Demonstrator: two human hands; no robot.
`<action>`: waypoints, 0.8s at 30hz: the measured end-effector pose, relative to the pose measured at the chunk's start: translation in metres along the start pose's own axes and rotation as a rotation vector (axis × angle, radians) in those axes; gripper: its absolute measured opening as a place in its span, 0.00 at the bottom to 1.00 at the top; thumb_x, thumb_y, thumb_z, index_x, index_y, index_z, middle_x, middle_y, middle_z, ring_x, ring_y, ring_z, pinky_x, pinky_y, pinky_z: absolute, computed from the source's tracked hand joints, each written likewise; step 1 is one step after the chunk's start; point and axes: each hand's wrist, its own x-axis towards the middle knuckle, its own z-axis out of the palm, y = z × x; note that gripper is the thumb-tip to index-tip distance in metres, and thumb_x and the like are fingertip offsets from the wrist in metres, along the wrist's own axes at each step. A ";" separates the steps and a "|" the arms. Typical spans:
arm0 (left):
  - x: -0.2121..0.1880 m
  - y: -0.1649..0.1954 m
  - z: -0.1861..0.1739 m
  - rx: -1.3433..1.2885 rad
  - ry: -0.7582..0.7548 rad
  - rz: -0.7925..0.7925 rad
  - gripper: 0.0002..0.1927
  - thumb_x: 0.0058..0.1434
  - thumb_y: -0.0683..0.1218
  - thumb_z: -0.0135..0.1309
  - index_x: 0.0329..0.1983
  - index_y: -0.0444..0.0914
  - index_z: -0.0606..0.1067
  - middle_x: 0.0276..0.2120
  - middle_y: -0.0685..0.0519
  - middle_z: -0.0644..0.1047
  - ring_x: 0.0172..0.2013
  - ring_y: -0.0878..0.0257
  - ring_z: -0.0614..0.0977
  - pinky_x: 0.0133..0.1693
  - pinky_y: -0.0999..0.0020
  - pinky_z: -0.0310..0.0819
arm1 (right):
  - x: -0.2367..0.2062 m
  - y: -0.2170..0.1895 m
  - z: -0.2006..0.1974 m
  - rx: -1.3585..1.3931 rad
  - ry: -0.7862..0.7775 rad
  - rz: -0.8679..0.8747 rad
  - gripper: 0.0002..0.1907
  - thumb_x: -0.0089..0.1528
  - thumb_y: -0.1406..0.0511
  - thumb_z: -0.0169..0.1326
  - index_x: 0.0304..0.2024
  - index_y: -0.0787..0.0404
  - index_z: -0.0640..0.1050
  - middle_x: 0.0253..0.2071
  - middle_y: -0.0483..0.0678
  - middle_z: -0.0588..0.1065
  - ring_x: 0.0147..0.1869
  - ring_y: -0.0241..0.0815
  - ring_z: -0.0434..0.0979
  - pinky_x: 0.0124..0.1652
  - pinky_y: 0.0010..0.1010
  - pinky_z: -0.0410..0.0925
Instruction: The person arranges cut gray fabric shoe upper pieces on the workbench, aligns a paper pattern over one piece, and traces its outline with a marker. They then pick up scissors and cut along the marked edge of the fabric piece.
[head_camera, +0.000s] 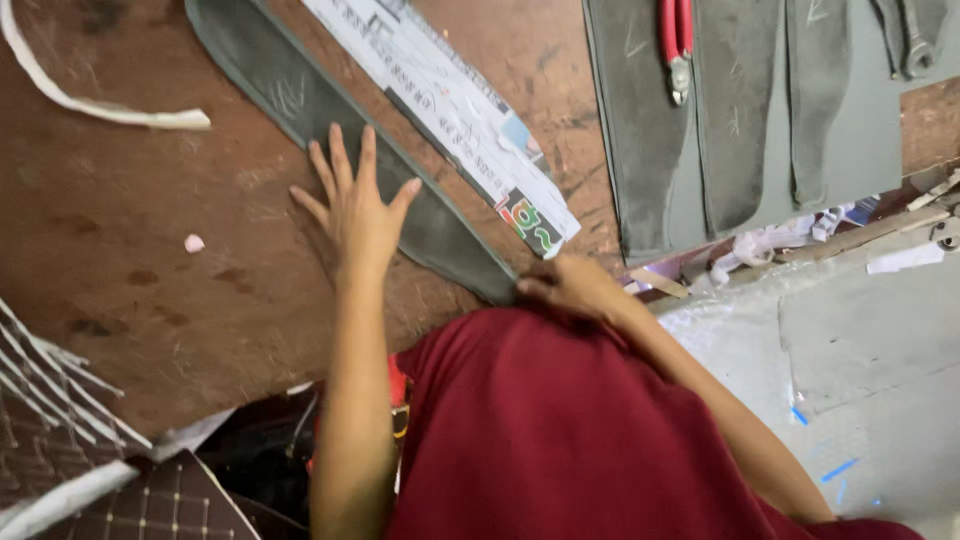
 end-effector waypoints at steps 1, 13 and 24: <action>0.001 -0.001 0.000 0.008 0.007 0.001 0.43 0.63 0.64 0.57 0.77 0.48 0.58 0.77 0.46 0.48 0.76 0.42 0.44 0.66 0.23 0.29 | 0.000 0.001 -0.005 -0.006 0.035 0.018 0.16 0.65 0.55 0.55 0.45 0.58 0.82 0.38 0.56 0.81 0.43 0.54 0.84 0.45 0.43 0.72; 0.057 0.066 0.027 0.105 0.030 0.296 0.39 0.63 0.67 0.54 0.76 0.55 0.60 0.77 0.48 0.49 0.75 0.39 0.43 0.62 0.17 0.27 | 0.030 -0.009 -0.028 -0.072 0.674 -0.186 0.39 0.54 0.62 0.67 0.66 0.48 0.66 0.49 0.61 0.65 0.44 0.66 0.75 0.42 0.51 0.70; 0.036 0.074 0.065 0.055 0.049 0.514 0.24 0.72 0.60 0.55 0.69 0.54 0.71 0.75 0.53 0.60 0.79 0.48 0.53 0.72 0.23 0.29 | 0.029 0.009 -0.036 -0.210 0.622 -0.256 0.32 0.61 0.59 0.62 0.68 0.35 0.70 0.45 0.55 0.68 0.35 0.55 0.76 0.37 0.45 0.72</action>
